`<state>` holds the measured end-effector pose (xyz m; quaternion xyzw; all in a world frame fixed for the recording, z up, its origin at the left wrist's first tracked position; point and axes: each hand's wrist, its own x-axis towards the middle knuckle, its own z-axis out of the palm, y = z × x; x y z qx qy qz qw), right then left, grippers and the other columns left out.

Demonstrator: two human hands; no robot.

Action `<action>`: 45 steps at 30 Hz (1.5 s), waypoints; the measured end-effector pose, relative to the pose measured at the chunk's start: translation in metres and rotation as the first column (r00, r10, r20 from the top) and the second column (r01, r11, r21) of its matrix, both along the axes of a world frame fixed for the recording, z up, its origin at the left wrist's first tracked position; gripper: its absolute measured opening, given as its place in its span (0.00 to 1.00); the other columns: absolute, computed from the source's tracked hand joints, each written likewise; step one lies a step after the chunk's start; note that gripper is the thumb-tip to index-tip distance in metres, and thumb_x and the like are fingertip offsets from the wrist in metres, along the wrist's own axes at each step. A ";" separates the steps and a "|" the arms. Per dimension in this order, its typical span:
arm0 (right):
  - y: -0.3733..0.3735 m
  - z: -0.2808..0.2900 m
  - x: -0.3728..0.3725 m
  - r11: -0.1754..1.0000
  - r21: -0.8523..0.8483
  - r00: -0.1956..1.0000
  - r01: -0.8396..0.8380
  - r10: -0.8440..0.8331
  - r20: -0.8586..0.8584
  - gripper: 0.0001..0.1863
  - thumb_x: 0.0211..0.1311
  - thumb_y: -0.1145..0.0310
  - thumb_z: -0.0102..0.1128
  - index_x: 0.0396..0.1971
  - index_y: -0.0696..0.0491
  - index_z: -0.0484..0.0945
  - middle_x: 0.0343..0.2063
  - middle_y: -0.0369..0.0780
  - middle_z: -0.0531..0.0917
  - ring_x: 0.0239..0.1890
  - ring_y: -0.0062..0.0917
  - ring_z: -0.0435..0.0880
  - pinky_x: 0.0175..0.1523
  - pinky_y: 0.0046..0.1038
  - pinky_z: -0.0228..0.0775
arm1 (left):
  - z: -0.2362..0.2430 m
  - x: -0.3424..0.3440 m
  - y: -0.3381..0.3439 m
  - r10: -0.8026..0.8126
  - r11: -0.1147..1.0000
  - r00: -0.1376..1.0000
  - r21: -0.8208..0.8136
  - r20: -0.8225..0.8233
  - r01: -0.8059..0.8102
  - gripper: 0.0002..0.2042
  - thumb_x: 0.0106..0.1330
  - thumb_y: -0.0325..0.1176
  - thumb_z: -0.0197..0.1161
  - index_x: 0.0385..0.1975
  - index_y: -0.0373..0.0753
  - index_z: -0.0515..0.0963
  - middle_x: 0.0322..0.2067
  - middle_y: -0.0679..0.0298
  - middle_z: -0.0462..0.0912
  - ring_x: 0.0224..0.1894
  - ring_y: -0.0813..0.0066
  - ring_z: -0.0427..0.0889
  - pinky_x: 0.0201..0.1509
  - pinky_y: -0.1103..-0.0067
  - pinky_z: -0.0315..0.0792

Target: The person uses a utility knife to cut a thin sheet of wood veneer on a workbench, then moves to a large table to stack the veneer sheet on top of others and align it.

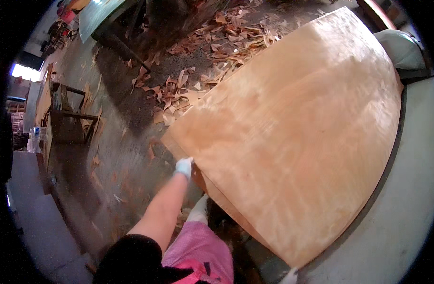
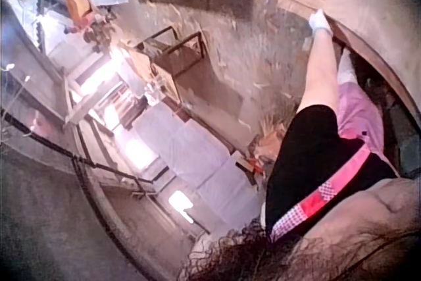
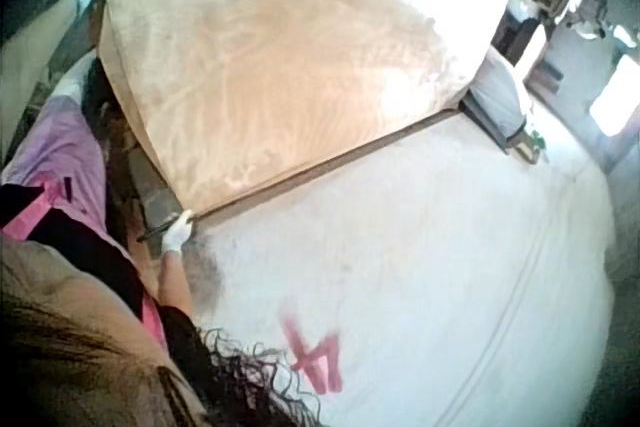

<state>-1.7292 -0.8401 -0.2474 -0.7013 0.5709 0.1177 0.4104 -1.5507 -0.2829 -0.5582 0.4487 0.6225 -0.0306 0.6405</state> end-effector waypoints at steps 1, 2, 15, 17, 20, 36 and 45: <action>0.008 0.000 0.003 1.000 0.011 1.000 -0.005 0.006 -0.030 0.23 0.73 0.46 0.48 0.32 0.53 0.72 0.17 0.36 0.73 0.16 0.22 0.68 0.22 0.26 0.61 | -0.004 0.000 0.005 -0.005 1.000 1.000 0.011 -0.022 0.005 0.07 0.62 0.35 0.64 0.32 0.39 0.80 0.28 0.62 0.81 0.28 0.70 0.77 0.29 0.70 0.71; 0.011 -0.001 0.005 1.000 0.023 0.998 -0.011 0.012 -0.061 0.25 0.73 0.45 0.47 0.29 0.54 0.72 0.17 0.36 0.73 0.16 0.22 0.68 0.22 0.26 0.61 | -0.007 -0.002 0.009 0.004 1.000 1.000 0.014 -0.030 -0.003 0.07 0.62 0.35 0.64 0.32 0.39 0.80 0.28 0.62 0.81 0.28 0.70 0.77 0.29 0.70 0.71; 0.017 -0.007 0.011 0.998 0.038 0.992 -0.040 0.044 -0.118 0.29 0.72 0.42 0.45 0.31 0.56 0.75 0.20 0.37 0.76 0.20 0.24 0.71 0.27 0.27 0.65 | -0.002 0.003 0.027 -0.086 0.994 0.974 0.049 -0.209 0.099 0.18 0.63 0.44 0.63 0.41 0.34 0.78 0.32 0.54 0.82 0.26 0.62 0.80 0.30 0.66 0.73; 0.030 -0.007 0.014 0.992 -0.081 0.992 -0.102 0.094 -0.088 0.29 0.72 0.42 0.46 0.35 0.58 0.75 0.21 0.38 0.76 0.21 0.25 0.72 0.28 0.27 0.66 | 0.006 0.007 0.032 0.015 0.973 0.953 0.225 -0.303 0.057 0.27 0.62 0.50 0.61 0.47 0.29 0.76 0.38 0.49 0.83 0.33 0.56 0.83 0.40 0.65 0.76; 0.022 -0.027 -0.004 0.945 -0.284 0.987 -0.160 0.143 -0.079 0.31 0.71 0.42 0.46 0.43 0.60 0.75 0.26 0.41 0.79 0.23 0.26 0.74 0.31 0.28 0.69 | 0.043 0.047 0.028 -0.119 0.652 0.849 0.604 -0.516 0.458 0.26 0.62 0.49 0.61 0.53 0.36 0.77 0.56 0.45 0.76 0.56 0.52 0.77 0.60 0.65 0.70; 0.031 -0.077 0.022 0.987 0.025 0.958 -0.156 0.157 -0.239 0.30 0.72 0.45 0.49 0.53 0.60 0.76 0.26 0.42 0.83 0.23 0.26 0.79 0.29 0.26 0.72 | -0.025 0.215 0.244 -0.596 0.476 0.761 0.651 -0.255 0.591 0.28 0.68 0.55 0.48 0.42 0.34 0.83 0.42 0.50 0.85 0.47 0.44 0.81 0.54 0.64 0.71; 0.039 -0.080 0.025 0.994 0.018 0.975 -0.106 0.108 -0.196 0.24 0.74 0.50 0.47 0.48 0.59 0.74 0.20 0.38 0.78 0.18 0.25 0.73 0.24 0.24 0.66 | 0.020 0.067 0.308 -0.155 0.647 0.971 0.725 -0.180 0.238 0.21 0.68 0.44 0.56 0.51 0.33 0.79 0.49 0.54 0.83 0.49 0.64 0.81 0.56 0.72 0.72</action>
